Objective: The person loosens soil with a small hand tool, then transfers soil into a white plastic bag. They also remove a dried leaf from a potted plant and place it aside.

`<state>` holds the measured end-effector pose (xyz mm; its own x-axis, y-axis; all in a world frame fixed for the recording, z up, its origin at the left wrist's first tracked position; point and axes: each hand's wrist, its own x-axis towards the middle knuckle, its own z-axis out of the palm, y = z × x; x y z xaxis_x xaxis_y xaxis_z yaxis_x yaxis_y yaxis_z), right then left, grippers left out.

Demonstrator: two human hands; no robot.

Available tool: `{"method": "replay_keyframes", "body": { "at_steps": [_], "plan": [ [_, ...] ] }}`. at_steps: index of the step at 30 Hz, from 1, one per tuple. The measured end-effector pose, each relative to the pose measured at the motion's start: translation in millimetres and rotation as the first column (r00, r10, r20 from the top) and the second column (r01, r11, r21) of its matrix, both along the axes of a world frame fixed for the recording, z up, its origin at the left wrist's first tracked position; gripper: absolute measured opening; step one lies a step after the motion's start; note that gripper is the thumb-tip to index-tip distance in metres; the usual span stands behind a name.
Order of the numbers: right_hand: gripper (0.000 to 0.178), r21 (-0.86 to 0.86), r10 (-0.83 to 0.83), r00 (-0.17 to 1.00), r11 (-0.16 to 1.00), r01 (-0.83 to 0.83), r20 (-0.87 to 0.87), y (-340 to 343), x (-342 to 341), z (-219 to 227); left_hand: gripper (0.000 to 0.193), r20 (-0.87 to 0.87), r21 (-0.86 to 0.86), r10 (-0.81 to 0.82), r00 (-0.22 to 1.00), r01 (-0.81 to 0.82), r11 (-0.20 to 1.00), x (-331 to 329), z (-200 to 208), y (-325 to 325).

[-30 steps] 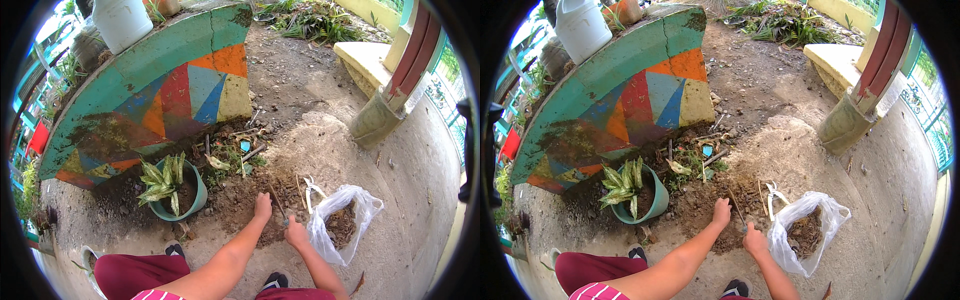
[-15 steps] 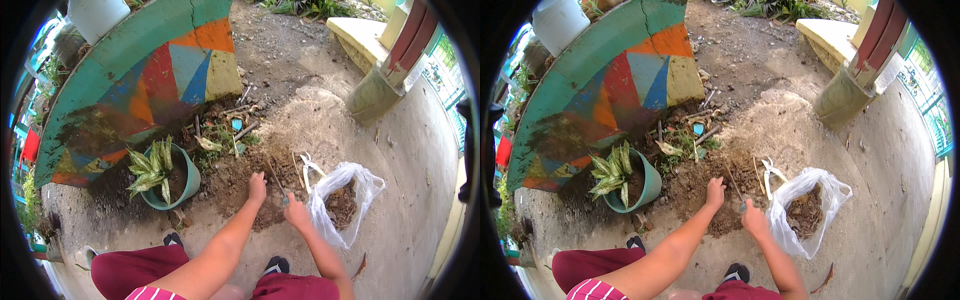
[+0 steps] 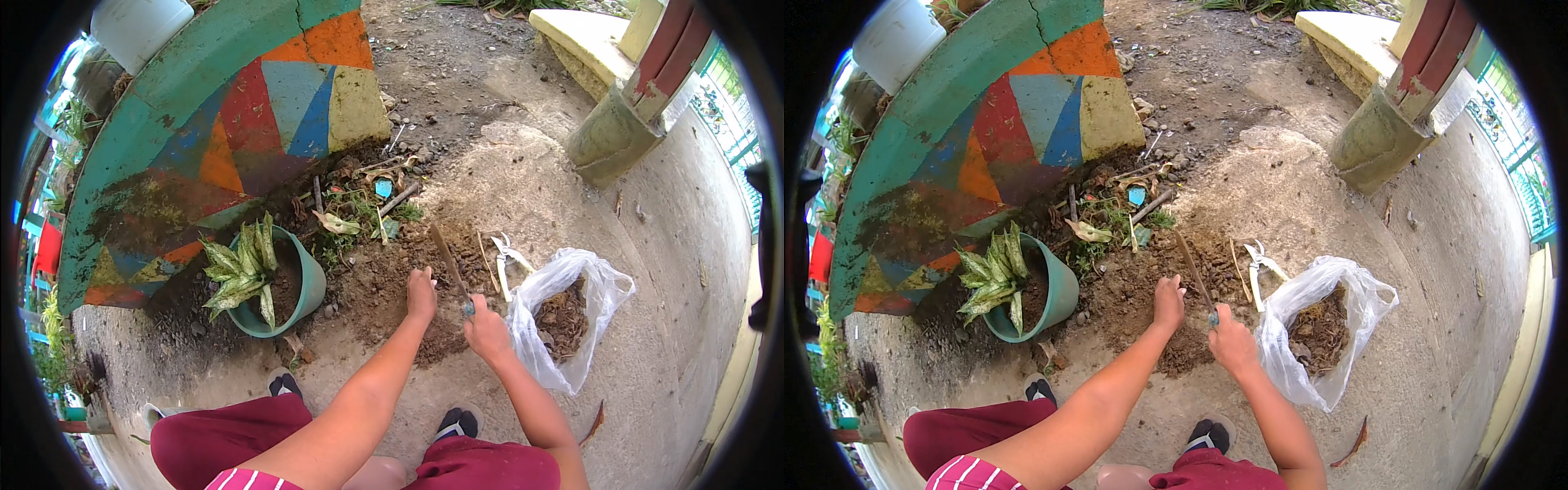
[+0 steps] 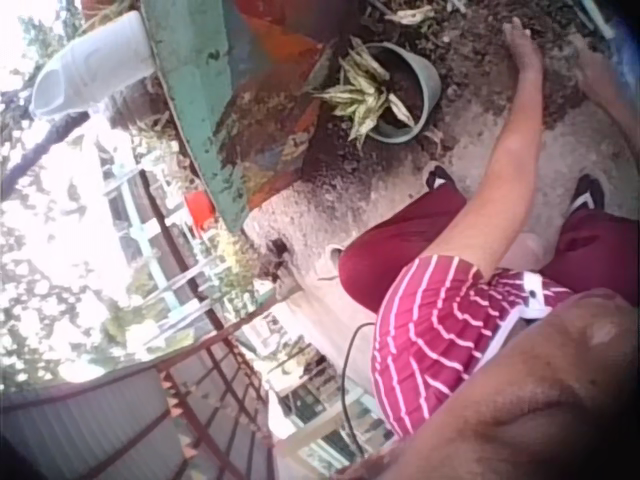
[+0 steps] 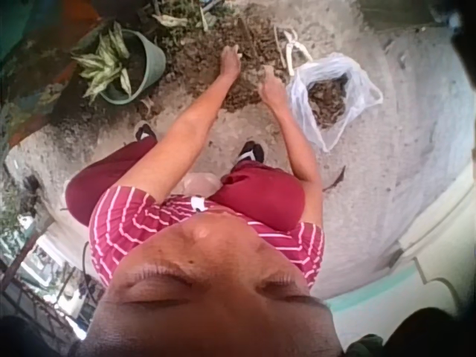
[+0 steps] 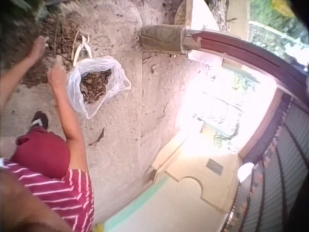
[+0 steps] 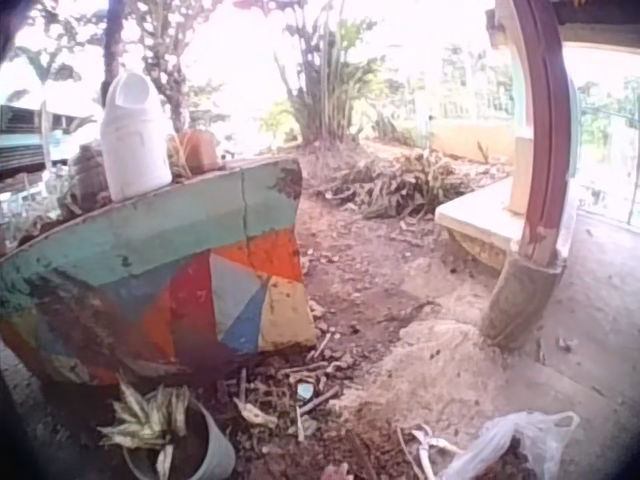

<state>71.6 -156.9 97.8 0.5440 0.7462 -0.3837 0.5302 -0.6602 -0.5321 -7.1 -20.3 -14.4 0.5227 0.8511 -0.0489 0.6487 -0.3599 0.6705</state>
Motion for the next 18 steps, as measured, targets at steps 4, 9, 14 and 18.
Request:
{"method": "replay_keyframes", "body": {
  "at_steps": [4,9,14,18],
  "plan": [
    [0.033,-0.071,0.034,0.999,0.997,-0.032,0.025,-11,-5,-22,0.03,-0.057,0.044,-0.031,0.998,0.034,0.998,3,-3,2],
    [0.032,-0.127,0.08,0.997,0.989,-0.076,0.021,-14,1,-21,0.02,0.0,0.101,-0.033,0.999,0.033,0.994,-1,-12,2],
    [0.029,0.068,0.02,1.0,0.997,-0.021,0.016,-3,-8,-1,0.007,0.205,-0.784,0.596,0.777,-0.234,0.575,10,0,14],
    [0.03,-0.118,0.075,0.997,0.99,-0.073,0.015,-13,-8,-31,0.007,-0.009,0.162,-0.102,0.995,0.102,0.981,-3,-5,7]
  ]
}}
